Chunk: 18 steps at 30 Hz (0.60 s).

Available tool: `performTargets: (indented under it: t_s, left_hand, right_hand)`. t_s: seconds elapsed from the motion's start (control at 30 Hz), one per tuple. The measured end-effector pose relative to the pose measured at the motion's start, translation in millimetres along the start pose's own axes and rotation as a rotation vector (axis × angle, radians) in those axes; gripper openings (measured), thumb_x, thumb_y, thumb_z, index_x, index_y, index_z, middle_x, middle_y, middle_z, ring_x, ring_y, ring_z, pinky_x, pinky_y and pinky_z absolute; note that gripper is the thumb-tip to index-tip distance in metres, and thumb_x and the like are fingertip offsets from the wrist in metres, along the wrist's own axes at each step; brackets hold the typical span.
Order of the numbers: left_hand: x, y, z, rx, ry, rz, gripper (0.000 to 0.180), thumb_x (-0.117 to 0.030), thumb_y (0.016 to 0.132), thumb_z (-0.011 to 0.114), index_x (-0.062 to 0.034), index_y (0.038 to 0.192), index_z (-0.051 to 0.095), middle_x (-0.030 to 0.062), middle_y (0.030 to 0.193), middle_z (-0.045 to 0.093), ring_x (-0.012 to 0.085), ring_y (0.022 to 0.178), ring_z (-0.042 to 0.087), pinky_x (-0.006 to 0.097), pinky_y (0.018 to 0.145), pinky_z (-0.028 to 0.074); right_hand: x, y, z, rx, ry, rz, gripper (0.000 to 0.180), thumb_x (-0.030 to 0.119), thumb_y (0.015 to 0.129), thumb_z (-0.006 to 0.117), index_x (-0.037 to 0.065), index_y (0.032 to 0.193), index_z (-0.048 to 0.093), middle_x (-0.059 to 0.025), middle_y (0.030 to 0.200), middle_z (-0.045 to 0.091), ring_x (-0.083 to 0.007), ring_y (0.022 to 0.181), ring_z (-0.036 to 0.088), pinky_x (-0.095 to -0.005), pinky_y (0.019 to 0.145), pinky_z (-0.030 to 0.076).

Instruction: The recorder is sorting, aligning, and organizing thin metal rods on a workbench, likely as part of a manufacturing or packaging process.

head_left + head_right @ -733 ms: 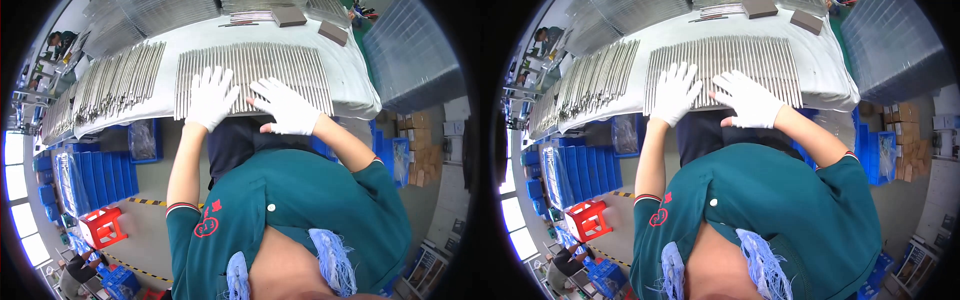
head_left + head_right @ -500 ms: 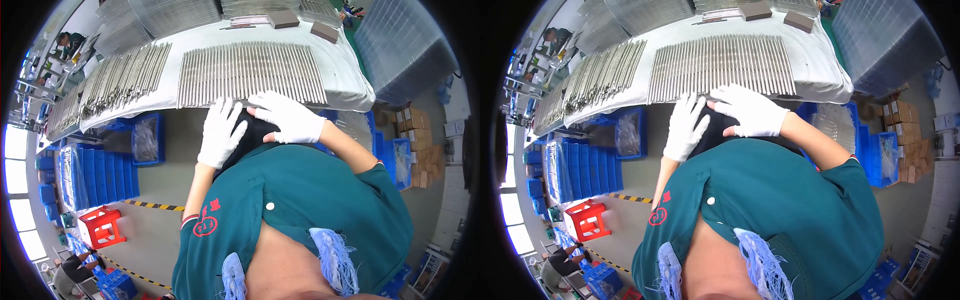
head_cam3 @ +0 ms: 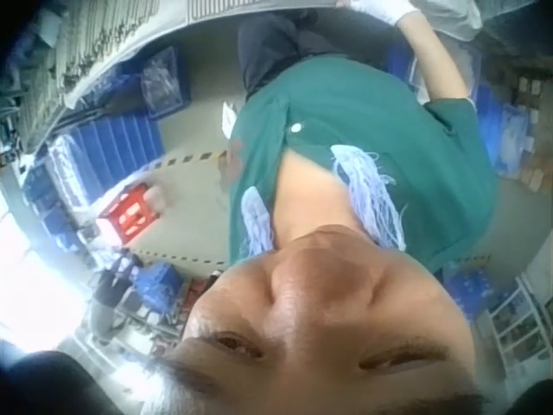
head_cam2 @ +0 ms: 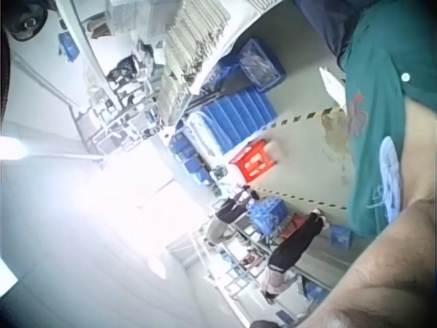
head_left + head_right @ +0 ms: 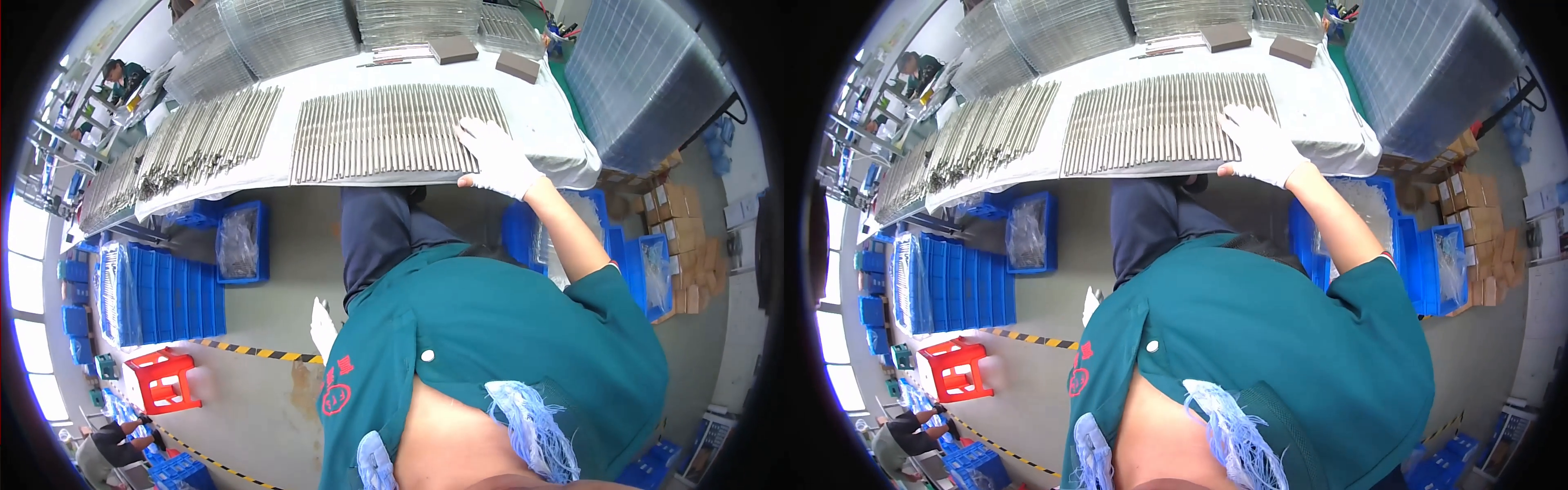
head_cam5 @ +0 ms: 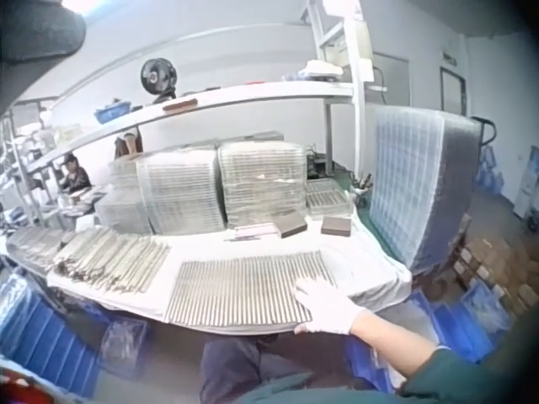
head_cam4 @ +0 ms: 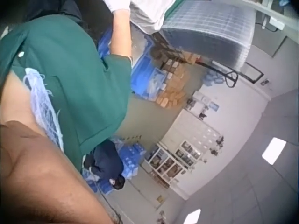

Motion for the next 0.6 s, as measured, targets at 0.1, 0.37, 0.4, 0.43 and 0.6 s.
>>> performTargets:
  t_s: [0.1,0.37,0.4,0.43,0.6]
  left_hand:
    - [-62.8,15.8,8.5,0.023,-0.150,0.115,0.044,-0.028,0.102,0.034,-0.0004,0.132,0.050,0.0149,0.125,0.061,0.0251,0.114,0.058,0.031,0.098,0.041]
    - [-242.2,19.4,124.8,0.925,-0.037,0.365,0.054,-0.041,0.103,0.022,-0.0104,0.123,0.060,0.0049,0.106,0.071,0.0168,0.097,0.064,0.028,0.091,0.045]
    - [-244.3,9.8,142.3,1.085,-0.110,0.150,0.056,-0.044,0.103,0.020,-0.0120,0.126,0.059,0.0015,0.103,0.071,0.0146,0.097,0.062,0.029,0.092,0.045]
    - [-247.9,0.2,155.3,1.209,-0.076,0.065,0.068,-0.049,0.102,0.017,-0.0011,0.123,0.060,0.0088,0.112,0.067,0.0186,0.110,0.058,0.033,0.099,0.042]
    - [-260.5,-23.2,216.3,1.470,-0.256,-0.259,0.070,-0.055,0.100,0.026,0.0038,0.127,0.053,0.0200,0.115,0.062,0.0241,0.106,0.061,0.036,0.100,0.044]
  right_hand:
    - [3.3,3.5,-1.0,-0.031,0.012,-0.039,0.086,0.053,0.074,0.067,0.000,0.137,0.041,-0.0202,0.142,0.039,-0.0358,0.133,0.035,-0.0452,0.112,0.025]
    - [4.6,0.3,-18.7,-0.142,0.084,-0.075,0.073,0.046,0.079,0.066,0.004,0.135,0.046,-0.0163,0.139,0.045,-0.0337,0.132,0.038,-0.0448,0.112,0.025]
    - [0.3,-2.8,-26.5,-0.192,0.117,-0.068,0.071,0.045,0.080,0.066,0.005,0.136,0.046,-0.0152,0.139,0.046,-0.0335,0.132,0.038,-0.0445,0.112,0.025]
    - [-4.6,-6.7,-34.0,-0.240,0.152,-0.060,0.069,0.043,0.081,0.065,0.007,0.136,0.046,-0.0141,0.139,0.046,-0.0334,0.132,0.038,-0.0442,0.112,0.025]
    - [-55.5,-40.1,-56.6,-0.429,0.312,0.254,0.055,0.037,0.087,0.064,0.008,0.132,0.052,-0.0117,0.131,0.055,-0.0313,0.124,0.046,-0.0419,0.107,0.031]
Point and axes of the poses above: each hand's wrist, its own y-axis towards the middle knuckle, its own z-axis out of the palm, x = y × z, the point moved 7 cm from there along y, towards the middle knuckle
